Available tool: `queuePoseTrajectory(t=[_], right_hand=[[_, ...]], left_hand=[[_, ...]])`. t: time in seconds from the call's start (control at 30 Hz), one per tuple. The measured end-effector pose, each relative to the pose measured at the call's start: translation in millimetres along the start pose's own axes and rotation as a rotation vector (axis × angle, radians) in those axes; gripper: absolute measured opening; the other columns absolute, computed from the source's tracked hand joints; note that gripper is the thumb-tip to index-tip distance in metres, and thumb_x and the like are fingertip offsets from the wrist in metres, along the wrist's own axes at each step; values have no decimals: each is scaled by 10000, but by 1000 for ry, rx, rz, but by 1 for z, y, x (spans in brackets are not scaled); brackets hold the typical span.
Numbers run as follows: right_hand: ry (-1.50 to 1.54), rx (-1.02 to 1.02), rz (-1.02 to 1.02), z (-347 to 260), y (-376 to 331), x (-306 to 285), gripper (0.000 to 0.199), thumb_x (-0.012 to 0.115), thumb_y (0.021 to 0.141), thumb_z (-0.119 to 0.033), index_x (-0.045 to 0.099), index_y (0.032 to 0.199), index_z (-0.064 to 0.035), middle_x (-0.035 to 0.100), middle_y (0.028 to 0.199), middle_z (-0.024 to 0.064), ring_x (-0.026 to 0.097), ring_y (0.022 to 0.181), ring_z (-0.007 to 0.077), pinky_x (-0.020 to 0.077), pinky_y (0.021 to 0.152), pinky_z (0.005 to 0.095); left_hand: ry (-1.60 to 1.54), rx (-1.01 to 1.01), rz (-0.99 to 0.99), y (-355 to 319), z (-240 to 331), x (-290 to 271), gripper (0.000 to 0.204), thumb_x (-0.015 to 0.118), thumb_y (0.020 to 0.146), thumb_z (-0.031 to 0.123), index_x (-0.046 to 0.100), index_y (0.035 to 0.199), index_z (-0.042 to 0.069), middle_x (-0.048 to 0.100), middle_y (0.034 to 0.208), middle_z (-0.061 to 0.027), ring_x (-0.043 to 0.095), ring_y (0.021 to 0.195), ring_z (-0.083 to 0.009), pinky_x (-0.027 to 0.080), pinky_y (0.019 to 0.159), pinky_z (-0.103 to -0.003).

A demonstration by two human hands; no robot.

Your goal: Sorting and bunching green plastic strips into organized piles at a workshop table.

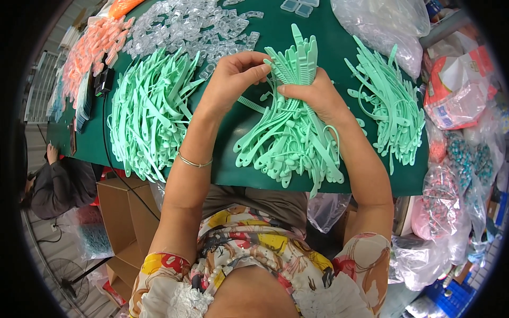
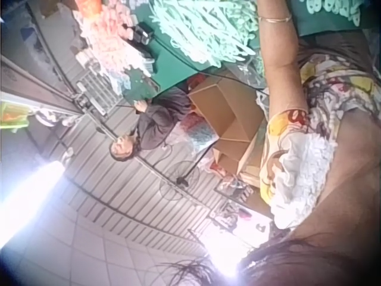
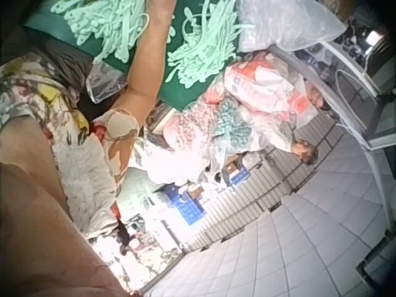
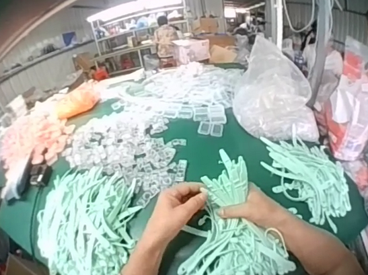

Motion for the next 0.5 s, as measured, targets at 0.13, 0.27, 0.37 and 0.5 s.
queuePoseTrajectory(t=[0.13, 0.27, 0.37, 0.5], right_hand=[[-16, 21, -8, 1, 0, -1, 400, 744, 652, -136, 604, 999, 4, 630, 875, 73, 595, 785, 142, 460, 740, 281], [86, 34, 58, 3, -4, -2, 360, 737, 688, -125, 600, 991, 13, 625, 870, 76, 594, 769, 141, 464, 724, 276], [150, 63, 105, -1, -9, -2, 333, 716, 716, -97, 587, 1005, 6, 617, 888, 68, 593, 783, 138, 469, 729, 271], [99, 7, 87, 2, -7, -4, 294, 695, 730, -54, 584, 998, -2, 614, 903, 62, 595, 790, 132, 476, 727, 259]], left_hand=[[143, -17, -91, -1, 2, -3, 206, 651, 823, 142, 655, 957, -15, 613, 772, -13, 532, 694, -82, 437, 634, -208], [299, -20, -23, 0, 0, -17, 185, 630, 838, 163, 664, 897, -8, 608, 754, 1, 523, 676, -81, 433, 615, -217], [308, -25, -12, 2, -6, -24, 199, 618, 841, 180, 655, 856, -15, 596, 706, 2, 507, 641, -83, 420, 581, -239], [646, 111, -43, 2, -3, -2, 203, 624, 814, 184, 628, 790, -18, 552, 609, -51, 480, 559, -117, 394, 526, -280]])
Point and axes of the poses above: each hand's wrist, its own y-axis towards the middle knuckle, its own x-axis out of the palm, z = x × y, the point moved 7 cm from there along y, towards the middle knuckle
